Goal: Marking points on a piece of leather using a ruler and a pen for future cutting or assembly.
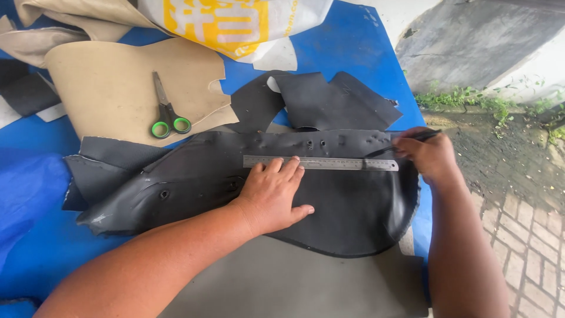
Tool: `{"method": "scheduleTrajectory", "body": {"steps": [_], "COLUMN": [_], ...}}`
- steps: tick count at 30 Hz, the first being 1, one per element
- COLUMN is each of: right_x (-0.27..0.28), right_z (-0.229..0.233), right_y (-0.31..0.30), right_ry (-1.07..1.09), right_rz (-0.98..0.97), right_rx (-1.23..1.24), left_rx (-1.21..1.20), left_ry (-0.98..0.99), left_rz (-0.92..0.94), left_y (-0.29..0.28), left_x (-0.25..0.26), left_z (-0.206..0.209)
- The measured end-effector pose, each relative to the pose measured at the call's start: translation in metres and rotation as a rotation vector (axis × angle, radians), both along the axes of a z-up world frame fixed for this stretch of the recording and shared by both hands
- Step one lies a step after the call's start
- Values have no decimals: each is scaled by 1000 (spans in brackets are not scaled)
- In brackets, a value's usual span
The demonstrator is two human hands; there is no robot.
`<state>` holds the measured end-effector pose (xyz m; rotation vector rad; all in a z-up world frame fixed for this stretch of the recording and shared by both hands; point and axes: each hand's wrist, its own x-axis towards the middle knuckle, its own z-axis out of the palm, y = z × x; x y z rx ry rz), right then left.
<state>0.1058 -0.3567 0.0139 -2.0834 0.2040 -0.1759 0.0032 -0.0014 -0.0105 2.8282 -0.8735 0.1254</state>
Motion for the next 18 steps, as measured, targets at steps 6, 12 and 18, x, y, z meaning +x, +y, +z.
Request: {"method": "scheduleTrajectory", "body": {"steps": [6, 12, 18], "right_x": [-13, -21, -25], "right_z": [12, 25, 31], "right_y": [-23, -21, -19], "right_ry": [26, 48, 96], "right_rz": [-163, -198, -215], "right_rx": [-9, -180, -227], "left_rx": [-24, -20, -9], "left_ry": [-197, -200, -230], "left_rz": [61, 63, 63], "left_y": [-4, -4, -5], "left_x": [4, 3, 4], "left_z": [-22, -18, -21]}}
